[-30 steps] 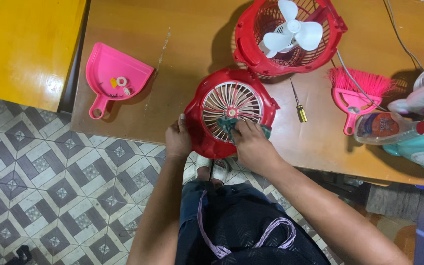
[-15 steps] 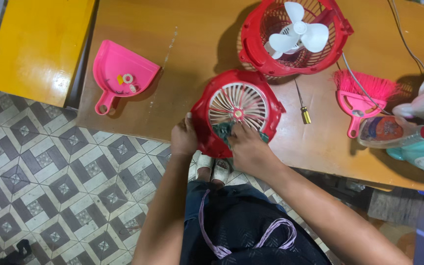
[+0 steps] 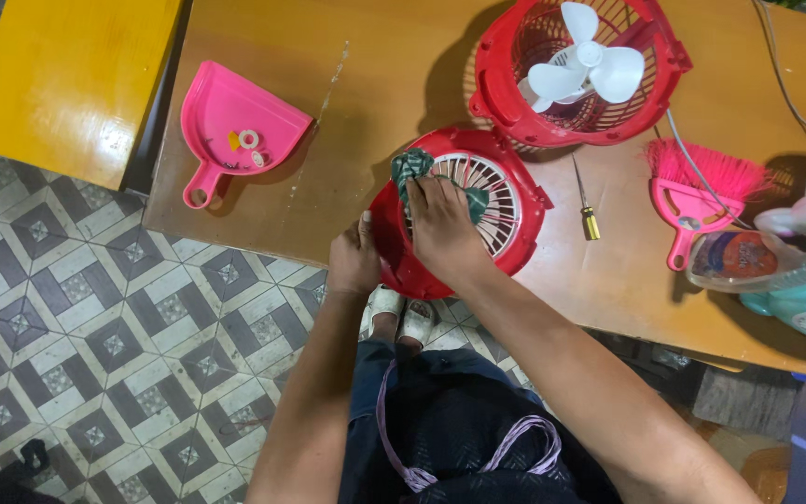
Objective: The person cleans a disassembled red electric fan on a wooden table. They wipe the fan blades with a cloth, then wipe the front grille, and finally use a screwdriver to adjust a small yellow part on the grille.
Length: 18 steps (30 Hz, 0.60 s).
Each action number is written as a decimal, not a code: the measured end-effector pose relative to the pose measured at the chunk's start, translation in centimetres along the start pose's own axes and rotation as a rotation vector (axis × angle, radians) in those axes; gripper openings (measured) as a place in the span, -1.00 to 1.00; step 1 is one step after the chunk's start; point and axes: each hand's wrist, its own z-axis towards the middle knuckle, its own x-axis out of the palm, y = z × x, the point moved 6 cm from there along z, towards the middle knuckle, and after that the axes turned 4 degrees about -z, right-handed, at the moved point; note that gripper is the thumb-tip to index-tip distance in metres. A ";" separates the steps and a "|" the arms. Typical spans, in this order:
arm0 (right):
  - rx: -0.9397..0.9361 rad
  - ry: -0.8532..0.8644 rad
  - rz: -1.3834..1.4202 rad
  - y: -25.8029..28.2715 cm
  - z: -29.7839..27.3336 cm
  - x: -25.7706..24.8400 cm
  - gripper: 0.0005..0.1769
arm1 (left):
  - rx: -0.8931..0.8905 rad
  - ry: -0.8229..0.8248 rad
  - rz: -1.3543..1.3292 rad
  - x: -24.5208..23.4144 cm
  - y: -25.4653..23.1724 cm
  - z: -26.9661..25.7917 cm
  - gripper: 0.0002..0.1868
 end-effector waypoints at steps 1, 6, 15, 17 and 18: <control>-0.029 0.018 -0.023 0.3 0.2 0.2 -0.39 | 0.006 -0.006 0.005 -0.1 0.1 0.0 -0.44; -0.115 0.143 -0.261 0.9 1.4 0.7 -0.52 | -0.105 0.024 0.096 0.5 1.9 0.6 -0.42; -0.099 0.134 -0.520 4.4 1.5 0.2 -0.48 | -0.069 0.013 0.052 0.1 1.9 0.5 -0.39; -0.132 0.116 -0.474 5.2 1.3 0.2 -0.47 | -0.071 0.018 0.037 0.2 2.1 0.6 -0.37; -0.172 0.129 -0.436 5.7 1.1 0.4 -0.48 | -0.072 0.020 0.031 0.2 2.3 0.7 -0.36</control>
